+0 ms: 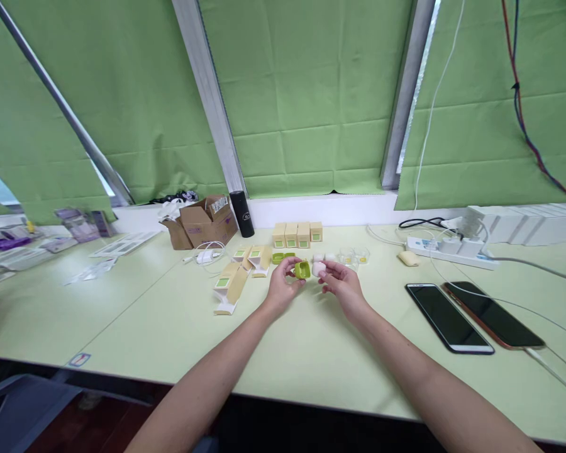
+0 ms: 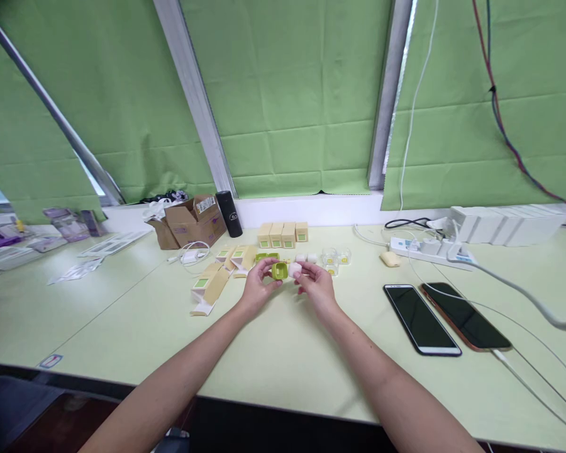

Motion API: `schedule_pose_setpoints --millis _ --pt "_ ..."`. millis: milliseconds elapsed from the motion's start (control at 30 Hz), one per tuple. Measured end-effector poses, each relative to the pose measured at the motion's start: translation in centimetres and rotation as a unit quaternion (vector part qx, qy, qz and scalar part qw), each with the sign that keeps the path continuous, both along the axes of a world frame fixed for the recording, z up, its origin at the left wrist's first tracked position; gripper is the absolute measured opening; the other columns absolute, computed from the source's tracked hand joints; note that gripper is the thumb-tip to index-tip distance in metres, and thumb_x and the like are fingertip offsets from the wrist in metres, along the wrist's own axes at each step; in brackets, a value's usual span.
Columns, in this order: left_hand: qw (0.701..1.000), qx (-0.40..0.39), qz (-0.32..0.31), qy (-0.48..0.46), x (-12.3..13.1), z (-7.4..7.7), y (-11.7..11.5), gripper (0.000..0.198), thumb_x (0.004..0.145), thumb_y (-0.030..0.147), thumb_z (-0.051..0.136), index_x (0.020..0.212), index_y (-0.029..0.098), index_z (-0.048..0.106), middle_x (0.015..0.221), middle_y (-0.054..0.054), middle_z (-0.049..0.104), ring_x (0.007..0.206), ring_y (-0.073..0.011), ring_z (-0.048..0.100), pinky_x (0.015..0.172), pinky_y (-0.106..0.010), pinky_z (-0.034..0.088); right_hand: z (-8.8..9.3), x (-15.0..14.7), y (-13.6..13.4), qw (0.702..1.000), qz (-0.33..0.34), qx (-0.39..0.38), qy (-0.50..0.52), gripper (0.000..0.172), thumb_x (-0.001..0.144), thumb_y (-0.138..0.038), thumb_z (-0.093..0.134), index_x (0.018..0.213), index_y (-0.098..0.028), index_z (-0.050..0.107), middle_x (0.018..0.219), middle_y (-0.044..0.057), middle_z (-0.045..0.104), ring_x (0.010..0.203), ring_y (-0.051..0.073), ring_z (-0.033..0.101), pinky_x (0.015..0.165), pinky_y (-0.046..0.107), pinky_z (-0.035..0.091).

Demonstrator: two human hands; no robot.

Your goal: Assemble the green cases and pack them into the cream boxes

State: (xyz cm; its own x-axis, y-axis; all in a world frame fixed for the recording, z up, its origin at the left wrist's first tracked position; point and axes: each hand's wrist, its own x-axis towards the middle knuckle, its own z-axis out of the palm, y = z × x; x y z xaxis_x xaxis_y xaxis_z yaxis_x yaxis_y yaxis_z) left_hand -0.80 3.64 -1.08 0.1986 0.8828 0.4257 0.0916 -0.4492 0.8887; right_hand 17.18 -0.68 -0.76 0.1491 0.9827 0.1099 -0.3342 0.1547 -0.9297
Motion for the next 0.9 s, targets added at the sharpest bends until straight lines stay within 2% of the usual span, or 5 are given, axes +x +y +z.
schedule_pose_setpoints --millis 167,467,633,900 --pt "0.997 0.044 0.016 0.055 0.1 0.1 -0.4 0.049 0.068 0.006 0.075 0.114 0.020 0.067 0.120 -0.007 0.071 0.111 -0.0237 0.066 0.090 -0.033 0.048 0.0 -0.1 0.0 0.996 -0.023 0.020 -0.079 0.054 0.058 -0.050 0.090 0.099 -0.016 0.077 0.088 0.009 0.078 0.074 0.022 0.069 0.056 0.030 0.054" --pt "0.991 0.077 0.019 0.109 0.0 0.5 -1.1 0.051 0.070 0.002 0.075 0.116 0.024 0.071 0.119 -0.006 0.067 0.114 -0.0243 0.061 0.095 -0.036 0.048 -0.2 0.0 0.1 0.994 -0.023 0.033 -0.102 0.046 0.058 -0.046 0.090 0.092 -0.017 0.079 0.090 0.010 0.081 0.083 0.027 0.074 0.080 0.040 0.060" --pt "0.991 0.080 0.010 0.109 0.1 0.7 -1.2 0.054 0.070 0.002 0.077 0.118 0.024 0.073 0.120 -0.008 0.067 0.114 -0.0244 0.061 0.095 -0.037 0.049 -0.1 0.0 0.1 0.995 -0.014 0.033 -0.093 0.045 0.058 -0.047 0.091 0.091 -0.017 0.080 0.089 0.010 0.081 0.079 0.026 0.074 0.076 0.039 0.061" --pt "0.989 0.098 0.013 0.106 0.0 0.5 -1.2 0.050 0.072 0.008 0.083 0.117 0.025 0.074 0.117 -0.008 0.065 0.115 -0.0249 0.060 0.095 -0.038 0.050 -0.1 -0.1 0.2 0.997 -0.009 0.022 -0.079 0.056 0.058 -0.061 0.089 0.088 -0.015 0.079 0.086 0.011 0.080 0.069 0.023 0.070 0.062 0.036 0.059"
